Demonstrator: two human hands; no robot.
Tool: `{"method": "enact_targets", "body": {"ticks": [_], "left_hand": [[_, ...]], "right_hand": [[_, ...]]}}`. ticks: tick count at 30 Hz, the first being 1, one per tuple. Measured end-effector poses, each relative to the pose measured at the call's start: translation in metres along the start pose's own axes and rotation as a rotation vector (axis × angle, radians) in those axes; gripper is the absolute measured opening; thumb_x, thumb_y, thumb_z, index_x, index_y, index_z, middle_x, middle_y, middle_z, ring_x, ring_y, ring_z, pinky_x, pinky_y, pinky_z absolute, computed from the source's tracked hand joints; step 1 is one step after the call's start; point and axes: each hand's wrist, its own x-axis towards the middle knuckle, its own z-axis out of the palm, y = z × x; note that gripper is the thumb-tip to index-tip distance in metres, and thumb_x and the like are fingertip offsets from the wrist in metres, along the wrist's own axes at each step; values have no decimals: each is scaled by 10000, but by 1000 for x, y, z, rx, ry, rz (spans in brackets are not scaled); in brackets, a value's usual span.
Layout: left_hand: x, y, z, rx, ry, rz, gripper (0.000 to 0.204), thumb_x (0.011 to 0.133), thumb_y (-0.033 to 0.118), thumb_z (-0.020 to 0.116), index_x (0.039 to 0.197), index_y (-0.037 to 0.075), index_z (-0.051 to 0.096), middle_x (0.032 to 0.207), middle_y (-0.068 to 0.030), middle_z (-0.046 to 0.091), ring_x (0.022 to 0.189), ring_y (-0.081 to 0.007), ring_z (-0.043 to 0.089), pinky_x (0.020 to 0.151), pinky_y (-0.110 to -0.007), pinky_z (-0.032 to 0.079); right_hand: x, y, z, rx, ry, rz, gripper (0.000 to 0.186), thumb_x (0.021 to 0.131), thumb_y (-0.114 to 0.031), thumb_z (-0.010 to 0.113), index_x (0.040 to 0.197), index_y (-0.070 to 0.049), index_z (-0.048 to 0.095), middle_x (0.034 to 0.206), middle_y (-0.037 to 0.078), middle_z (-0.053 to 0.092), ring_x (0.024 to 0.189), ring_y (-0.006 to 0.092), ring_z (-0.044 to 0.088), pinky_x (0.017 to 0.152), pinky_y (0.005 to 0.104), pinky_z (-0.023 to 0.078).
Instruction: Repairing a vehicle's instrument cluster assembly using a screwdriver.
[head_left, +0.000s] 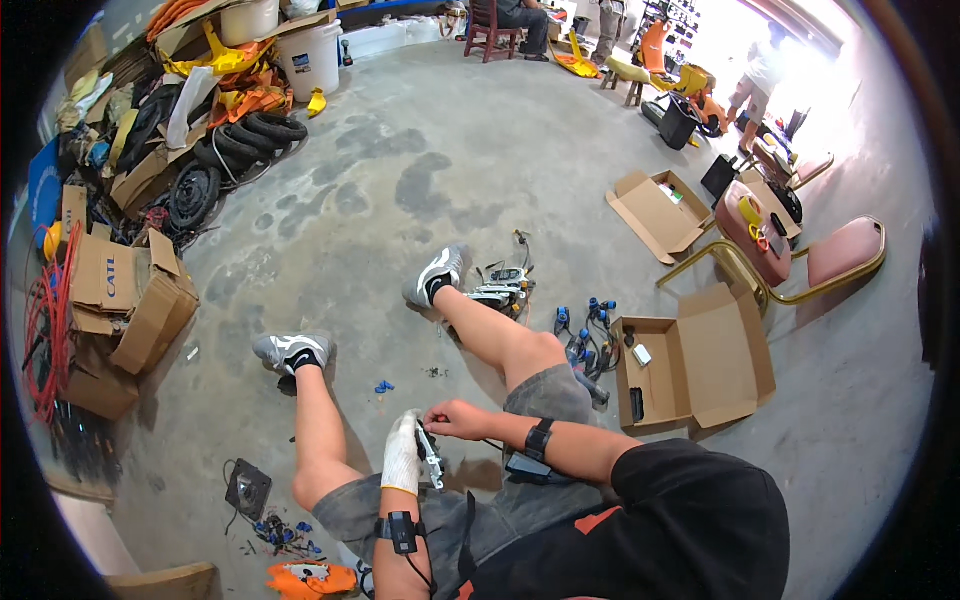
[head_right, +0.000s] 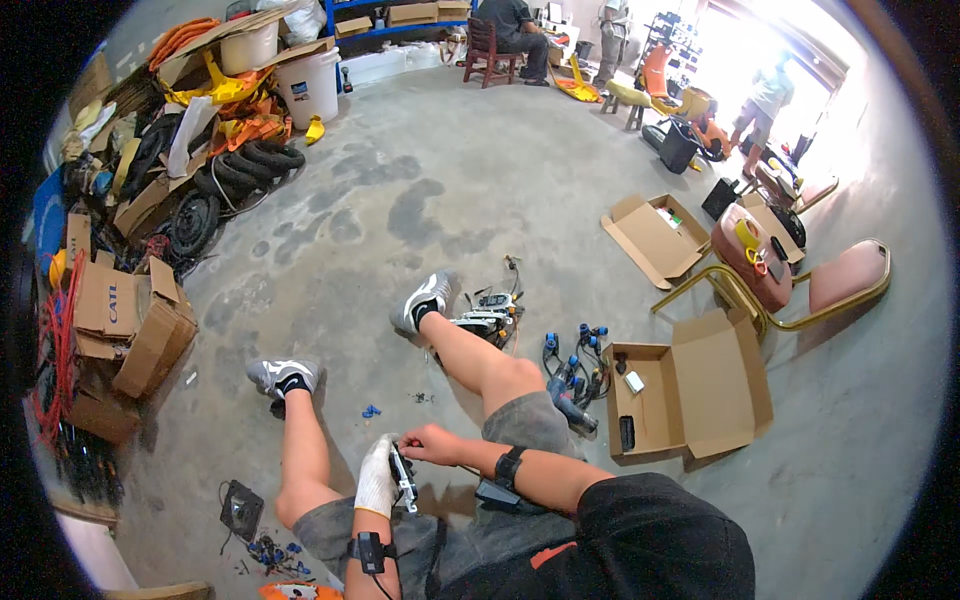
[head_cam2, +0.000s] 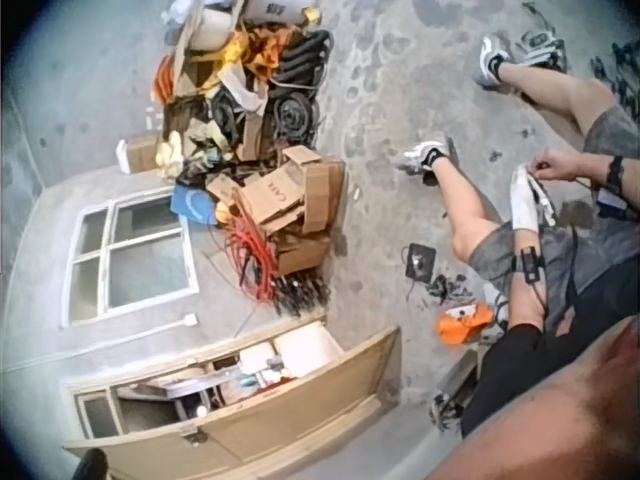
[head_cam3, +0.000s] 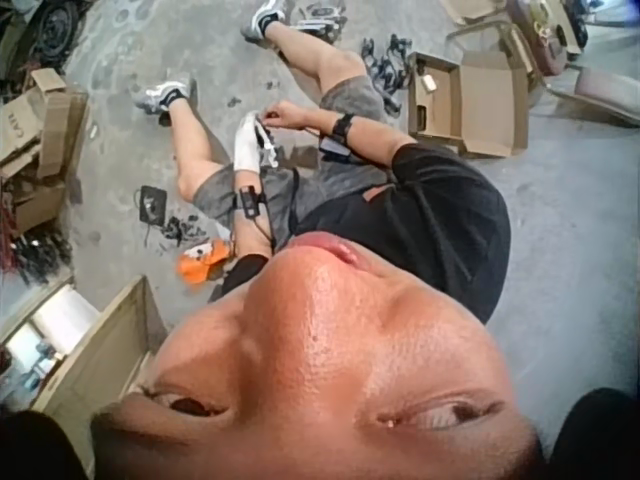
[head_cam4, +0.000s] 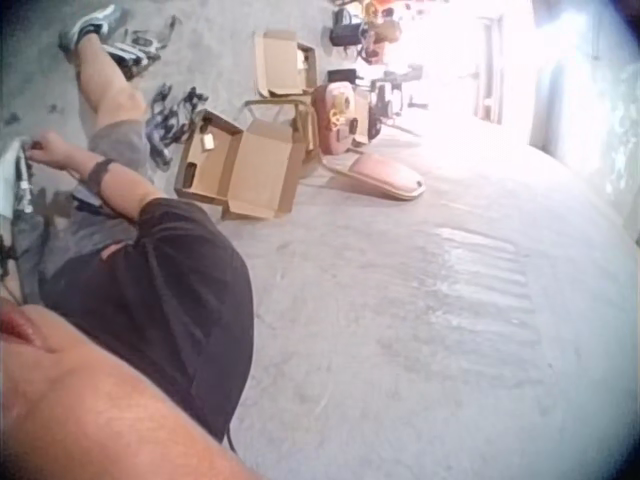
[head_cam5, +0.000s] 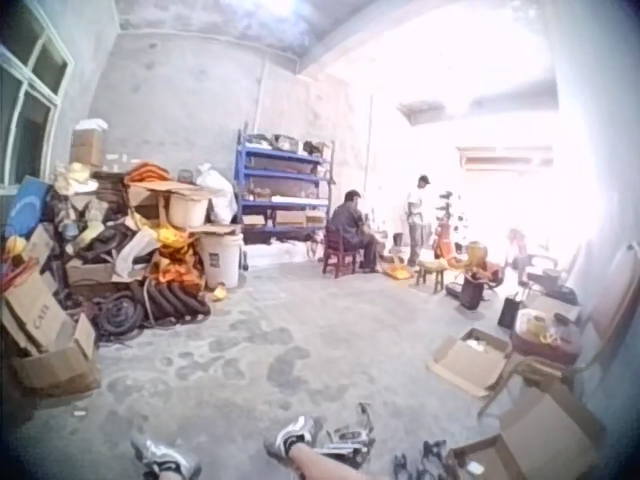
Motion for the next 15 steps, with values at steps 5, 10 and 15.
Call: {"method": "enact_targets", "body": {"ticks": [5,10,15], "left_hand": [[-2,3,0,24,-2,7,362,959,381,473,1051,62,617,688,-69,574,519,-194,560,459,-350,466],[-7,7,2,122,22,11,368,979,387,440,1036,68,614,703,-68,573,518,-183,547,466,-338,459],[-4,4,-2,166,27,55,367,982,387,439,1035,68,613,718,-63,573,535,-173,543,478,-327,454]], "right_hand": [[1,-13,-1,-5,19,3,235,894,-232,650,993,-21,671,859,133,693,753,239,643,718,366,510],[2,-8,4,33,32,-76,207,895,-216,655,967,-23,667,800,106,670,702,216,604,693,357,500],[1,-14,3,149,-13,54,209,889,-227,673,942,-26,687,756,95,673,679,202,609,672,348,500]]}}
